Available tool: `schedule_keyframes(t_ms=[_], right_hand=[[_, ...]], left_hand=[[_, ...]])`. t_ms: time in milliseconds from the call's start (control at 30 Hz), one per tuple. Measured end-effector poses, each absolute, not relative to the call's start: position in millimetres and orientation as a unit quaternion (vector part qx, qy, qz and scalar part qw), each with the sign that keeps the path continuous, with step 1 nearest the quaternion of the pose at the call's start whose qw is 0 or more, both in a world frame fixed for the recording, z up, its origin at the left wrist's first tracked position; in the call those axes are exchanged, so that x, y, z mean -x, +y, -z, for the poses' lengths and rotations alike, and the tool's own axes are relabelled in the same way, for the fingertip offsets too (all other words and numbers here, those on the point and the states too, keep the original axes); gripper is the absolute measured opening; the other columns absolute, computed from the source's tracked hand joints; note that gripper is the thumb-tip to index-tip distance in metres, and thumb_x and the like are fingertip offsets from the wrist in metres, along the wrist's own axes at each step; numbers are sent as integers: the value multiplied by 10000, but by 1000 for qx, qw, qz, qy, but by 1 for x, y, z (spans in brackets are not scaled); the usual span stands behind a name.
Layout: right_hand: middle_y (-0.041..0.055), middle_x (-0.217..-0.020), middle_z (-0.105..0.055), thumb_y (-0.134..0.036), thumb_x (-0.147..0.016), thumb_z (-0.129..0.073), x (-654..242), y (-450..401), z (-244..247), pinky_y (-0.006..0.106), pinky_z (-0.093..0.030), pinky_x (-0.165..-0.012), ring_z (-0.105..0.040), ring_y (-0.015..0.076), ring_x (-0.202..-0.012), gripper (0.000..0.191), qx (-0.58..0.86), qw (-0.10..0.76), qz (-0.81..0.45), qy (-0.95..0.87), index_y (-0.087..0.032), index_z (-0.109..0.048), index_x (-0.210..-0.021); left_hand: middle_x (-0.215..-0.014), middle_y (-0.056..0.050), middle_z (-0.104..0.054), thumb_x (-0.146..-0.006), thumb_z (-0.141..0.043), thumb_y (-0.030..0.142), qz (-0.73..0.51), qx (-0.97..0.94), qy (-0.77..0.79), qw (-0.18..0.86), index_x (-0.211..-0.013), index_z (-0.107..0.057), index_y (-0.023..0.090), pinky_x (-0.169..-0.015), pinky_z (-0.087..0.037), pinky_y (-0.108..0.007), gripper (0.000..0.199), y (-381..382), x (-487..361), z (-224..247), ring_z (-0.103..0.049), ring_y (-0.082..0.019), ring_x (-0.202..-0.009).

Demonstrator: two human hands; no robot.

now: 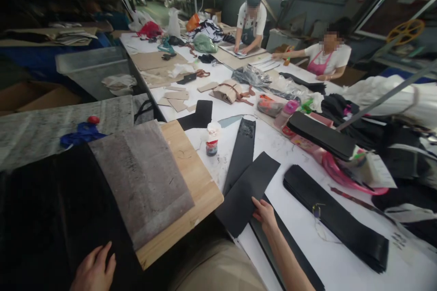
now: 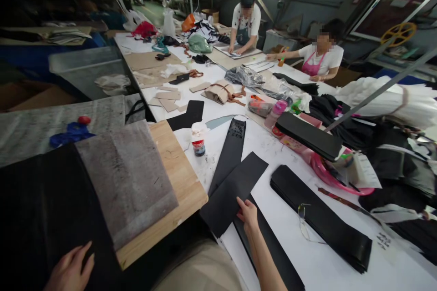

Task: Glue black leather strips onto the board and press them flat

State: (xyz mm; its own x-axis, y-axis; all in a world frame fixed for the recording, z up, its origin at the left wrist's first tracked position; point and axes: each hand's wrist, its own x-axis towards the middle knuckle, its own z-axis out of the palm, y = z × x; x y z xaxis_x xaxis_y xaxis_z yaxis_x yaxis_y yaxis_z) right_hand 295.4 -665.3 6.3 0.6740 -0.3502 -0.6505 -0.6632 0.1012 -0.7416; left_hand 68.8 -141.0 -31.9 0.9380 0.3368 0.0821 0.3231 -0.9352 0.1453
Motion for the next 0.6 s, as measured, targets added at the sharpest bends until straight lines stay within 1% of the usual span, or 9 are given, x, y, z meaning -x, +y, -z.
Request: schedule_keyframes(t_ms=[100, 233, 300, 367, 433, 500, 533, 600], right_hand=[[28, -720, -706, -540, -636, -844, -298, -655, -4, 249, -518, -488, -639, 149, -561, 452, 656, 652, -132, 358, -199, -599, -805], [18, -727, -696, -581, -636, -790, -299, -650, 1, 267, -502, -471, -641, 185, -603, 477, 690, 639, -94, 327, -208, -605, -869], [21, -741, -696, -608, -653, -748, -300, -655, 2, 280, -499, -487, -643, 205, -647, 480, 717, 623, -66, 305, -211, -617, -889], [47, -802, -723, -620, -686, -701, -303, -666, 2, 314, -533, -571, -663, 236, -734, 480, 743, 606, -40, 281, -206, -642, -922], [81, -904, -753, -621, -722, -652, -306, -682, -1, 358, -564, -709, -682, 266, -840, 499, 766, 590, -21, 254, -194, -668, -981], [106, -996, -766, -611, -737, -624, -310, -701, -4, 394, -557, -827, -688, 290, -919, 523, 788, 571, -11, 231, -183, -687, -1031], [113, -1013, -770, -602, -737, -622, -312, -712, -5, 408, -550, -857, -689, 300, -933, 521, 799, 559, -11, 221, -180, -696, -1031], [109, -977, -779, -571, -732, -633, -316, -735, -8, 425, -549, -855, -697, 308, -903, 478, 824, 527, -18, 208, -181, -717, -995]], left_hand=[[-1150, -226, -600, -915, -257, 478, -44, -981, 180, 54, -1206, -630, 72, -976, -543, -510, 623, -148, -74, 20, -635, -362, -1071], [-1191, -225, -595, -908, -237, 498, -19, -977, 206, 47, -1238, -621, 61, -983, -540, -502, 669, -152, -77, 11, -632, -367, -1099], [-1199, -230, -596, -906, -238, 511, -6, -977, 209, 47, -1248, -620, 45, -987, -538, -501, 692, -152, -78, 7, -633, -369, -1098], [-1208, -220, -600, -907, -251, 512, 2, -977, 207, 50, -1254, -621, 57, -1011, -527, -490, 682, -151, -78, 3, -632, -358, -1108], [-1219, -202, -605, -912, -262, 504, 11, -975, 215, 53, -1257, -626, 86, -1029, -518, -478, 654, -151, -80, 0, -632, -342, -1121], [-1235, -205, -602, -914, -265, 502, 25, -972, 227, 55, -1264, -630, 84, -1021, -521, -477, 656, -152, -81, -3, -632, -343, -1129], [-1242, -214, -600, -914, -265, 503, 31, -971, 230, 55, -1269, -630, 70, -1011, -526, -481, 668, -153, -81, -5, -630, -351, -1131], [-1250, -226, -596, -917, -260, 504, 34, -970, 232, 55, -1280, -625, 52, -997, -530, -492, 685, -155, -82, -6, -622, -362, -1138]])
